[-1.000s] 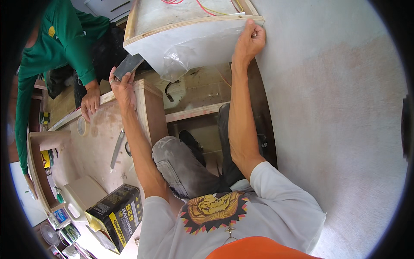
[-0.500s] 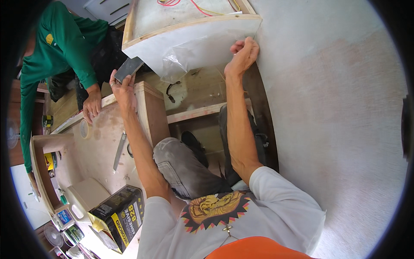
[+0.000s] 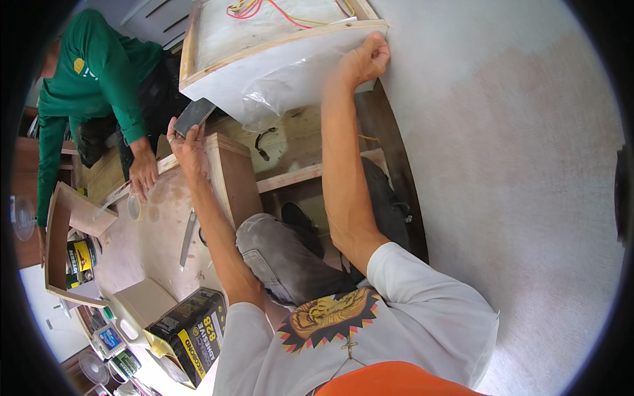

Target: The person is assembling a wooden structure, using a chisel to carve and shape the wood, and a sanding block to smooth the edges. The person also handles a plastic bag and a small wooden piece.

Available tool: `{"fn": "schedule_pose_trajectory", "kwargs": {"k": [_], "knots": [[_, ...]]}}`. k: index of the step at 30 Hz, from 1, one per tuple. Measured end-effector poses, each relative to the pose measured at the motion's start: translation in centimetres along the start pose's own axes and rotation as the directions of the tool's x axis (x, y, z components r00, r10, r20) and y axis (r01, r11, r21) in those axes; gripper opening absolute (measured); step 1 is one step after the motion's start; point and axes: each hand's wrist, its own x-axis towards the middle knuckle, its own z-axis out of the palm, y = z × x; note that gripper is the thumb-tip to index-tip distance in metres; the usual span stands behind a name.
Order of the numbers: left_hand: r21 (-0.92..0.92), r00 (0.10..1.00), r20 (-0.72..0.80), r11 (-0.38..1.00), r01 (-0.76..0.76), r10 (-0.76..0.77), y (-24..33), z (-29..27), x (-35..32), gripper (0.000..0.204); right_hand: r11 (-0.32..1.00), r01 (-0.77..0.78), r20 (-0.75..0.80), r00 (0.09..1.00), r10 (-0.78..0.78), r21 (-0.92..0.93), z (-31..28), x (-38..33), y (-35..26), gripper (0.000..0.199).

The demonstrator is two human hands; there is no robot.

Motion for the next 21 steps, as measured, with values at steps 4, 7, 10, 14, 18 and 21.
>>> {"fn": "schedule_pose_trajectory", "kwargs": {"k": [4, 7, 10, 14, 18, 21], "knots": [[0.014, 1.0, -0.002, 1.0, 0.011, -0.011, 0.1, -0.1, -0.2, 0.07, 0.989, -0.087, -0.008, 0.996, 0.089, 0.121, 0.4, -0.1, -0.1, 0.025], [0.014, 1.0, -0.024, 1.0, -0.008, 0.008, 0.4, 0.1, -0.3, 0.071, 0.91, -0.328, -0.004, 0.94, 0.34, 0.253, -0.1, 0.7, -1.1, 0.023], [-0.017, 1.0, -0.008, 1.0, -0.007, 0.007, 0.1, 0.2, -0.2, 0.072, 0.842, -0.453, 0.03, 0.885, 0.466, 0.294, -2.3, 2.1, -0.3, 0.021], [-0.004, 1.0, 0.002, 1.0, 0.002, -0.002, 0.2, 0.0, -0.1, 0.072, 0.826, -0.424, 0.064, 0.899, 0.432, 0.371, -2.5, 1.6, -0.1, 0.019], [-0.005, 1.0, 0.007, 1.0, -0.002, 0.002, 0.1, 0.4, -0.2, 0.073, 0.844, -0.408, 0.114, 0.912, 0.394, 0.347, -2.9, 1.1, -0.9, 0.022], [0.011, 1.0, 0.002, 1.0, -0.001, 0.001, 0.2, -0.2, -0.2, 0.073, 0.877, -0.395, 0.085, 0.918, 0.387, 0.275, -2.5, 0.0, -2.1, 0.024]]}}
